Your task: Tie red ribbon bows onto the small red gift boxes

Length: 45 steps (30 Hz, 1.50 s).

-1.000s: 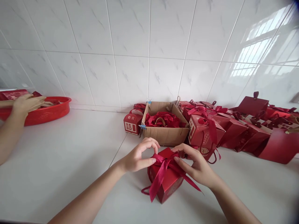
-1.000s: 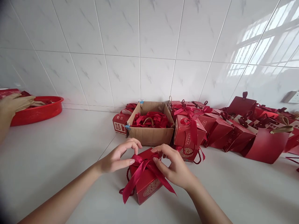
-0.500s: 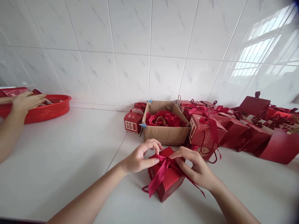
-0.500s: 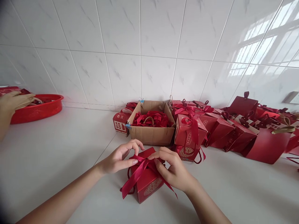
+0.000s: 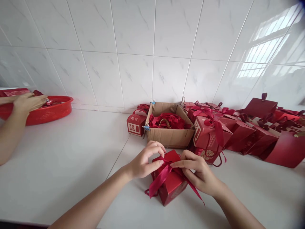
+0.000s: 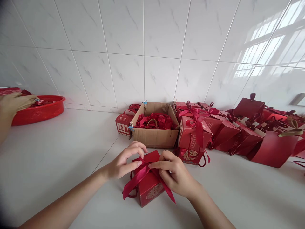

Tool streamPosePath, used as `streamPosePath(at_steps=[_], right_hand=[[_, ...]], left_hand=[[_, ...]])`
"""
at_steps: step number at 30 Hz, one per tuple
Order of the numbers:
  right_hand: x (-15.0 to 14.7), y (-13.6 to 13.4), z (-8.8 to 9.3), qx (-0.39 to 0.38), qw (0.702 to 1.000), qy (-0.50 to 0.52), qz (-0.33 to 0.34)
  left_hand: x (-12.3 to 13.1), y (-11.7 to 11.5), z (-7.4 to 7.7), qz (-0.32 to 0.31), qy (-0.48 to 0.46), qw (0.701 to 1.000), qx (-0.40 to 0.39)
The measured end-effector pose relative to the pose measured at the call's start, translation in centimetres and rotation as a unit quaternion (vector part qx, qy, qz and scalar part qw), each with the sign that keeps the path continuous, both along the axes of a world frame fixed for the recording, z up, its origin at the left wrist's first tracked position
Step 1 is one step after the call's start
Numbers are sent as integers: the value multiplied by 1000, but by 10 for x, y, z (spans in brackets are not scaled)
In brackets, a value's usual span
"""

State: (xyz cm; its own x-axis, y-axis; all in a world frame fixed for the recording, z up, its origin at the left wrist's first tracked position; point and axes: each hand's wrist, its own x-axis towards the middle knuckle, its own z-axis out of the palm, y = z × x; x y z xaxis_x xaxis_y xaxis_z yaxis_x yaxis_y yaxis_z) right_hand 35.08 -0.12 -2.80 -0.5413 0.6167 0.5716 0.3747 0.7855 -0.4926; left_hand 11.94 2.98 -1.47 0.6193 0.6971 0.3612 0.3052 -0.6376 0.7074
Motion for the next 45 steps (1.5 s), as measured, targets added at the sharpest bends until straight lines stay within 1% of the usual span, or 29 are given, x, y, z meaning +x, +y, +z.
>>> streamPosePath(at_steps=[2, 6, 14, 19, 21, 23, 25, 27, 31, 35, 41, 45], right_hand=[[0, 0, -1, -1, 1000, -10, -5], [0, 0, 0, -9, 1000, -22, -3], [2, -1, 4, -57, 997, -45, 34], [2, -1, 4, -52, 997, -41, 29], [2, 0, 4, -51, 998, -26, 25], [1, -1, 3, -60, 998, -11, 24], [1, -1, 3, -74, 997, 5, 22], [0, -2, 2, -84, 996, 22, 21], [-3, -3, 2, -82, 995, 48, 30], [-4, -4, 1, -97, 992, 70, 42], [-3, -4, 0, -112, 991, 68, 37], [0, -3, -2, -98, 992, 72, 23]], left_hand=[[1, -1, 1, 1, 8, 1000, -8], [3, -2, 1, 2, -5, 999, -39], [3, 2, 0, 27, 6, 998, -54], [9, -8, 5, 40, -22, 997, -58], [13, -14, 7, 48, -42, 995, -77], [17, -20, 7, 54, -64, 990, -116], [21, -22, 5, 61, -90, 981, -159], [24, -23, 3, 74, -110, 974, -181], [30, -22, 0, 114, -117, 972, -171], [32, -22, 0, 146, -98, 971, -162], [31, -22, 1, 144, -86, 967, -189], [31, -22, 3, 131, -82, 967, -201]])
